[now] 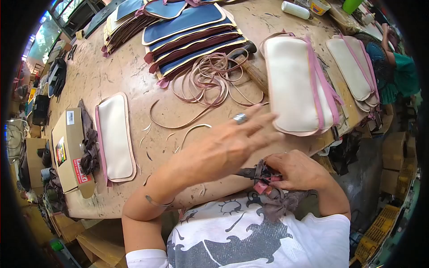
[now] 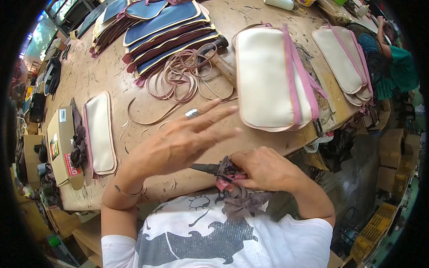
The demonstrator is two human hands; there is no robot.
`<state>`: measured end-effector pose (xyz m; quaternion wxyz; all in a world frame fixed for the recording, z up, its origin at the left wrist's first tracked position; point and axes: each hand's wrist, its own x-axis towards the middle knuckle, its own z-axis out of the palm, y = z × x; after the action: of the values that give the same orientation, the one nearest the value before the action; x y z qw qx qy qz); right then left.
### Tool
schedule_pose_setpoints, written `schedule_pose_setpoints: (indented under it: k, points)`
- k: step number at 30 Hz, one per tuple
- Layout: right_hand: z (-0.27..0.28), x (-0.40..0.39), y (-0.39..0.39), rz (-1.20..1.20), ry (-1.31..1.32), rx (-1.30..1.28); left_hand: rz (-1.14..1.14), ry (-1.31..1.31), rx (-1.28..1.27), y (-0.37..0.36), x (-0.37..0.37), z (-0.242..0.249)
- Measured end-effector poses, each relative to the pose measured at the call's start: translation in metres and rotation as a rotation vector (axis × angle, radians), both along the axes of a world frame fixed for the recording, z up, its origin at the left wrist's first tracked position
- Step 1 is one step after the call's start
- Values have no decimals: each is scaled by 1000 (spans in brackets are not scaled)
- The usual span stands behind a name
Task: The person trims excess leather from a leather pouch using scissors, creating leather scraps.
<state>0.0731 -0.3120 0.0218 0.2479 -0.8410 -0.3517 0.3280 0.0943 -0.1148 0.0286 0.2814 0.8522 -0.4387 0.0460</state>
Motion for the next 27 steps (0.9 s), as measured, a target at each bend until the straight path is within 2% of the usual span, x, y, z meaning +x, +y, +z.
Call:
schedule_pose_setpoints:
  k: [3,4,7,9,11,14,17,18,21,22,25,26,27]
  points:
    - [-11,-2,-5,-20,-44,115,178,286,16,27,-7,-2]
    - [-10,0,-5,-21,-44,103,232,246,-13,41,-10,-8]
    - [-3,4,2,19,-25,77,612,183,85,92,-23,-15]
    - [-3,6,2,39,-3,6,851,-28,260,132,-31,-20]
    - [-5,6,6,-7,29,31,1131,-129,378,172,-40,-39]
    - [-7,6,16,-27,20,80,1462,-102,343,223,-51,-53]
    - [-8,7,24,-7,-20,122,1621,66,374,240,-62,-55]
    - [-8,6,27,-1,-32,128,1617,32,336,240,-63,-50]
    - [-5,5,37,-41,36,95,1600,163,222,254,-63,-49]
    - [-4,4,40,-49,44,92,1587,365,-8,257,-62,-46]
    - [-3,3,47,-67,51,96,1487,371,-288,261,-65,-52]
    - [-5,2,48,-70,38,104,1431,378,-430,259,-67,-50]
    - [-7,2,48,-75,24,114,1340,370,-691,249,-67,-42]
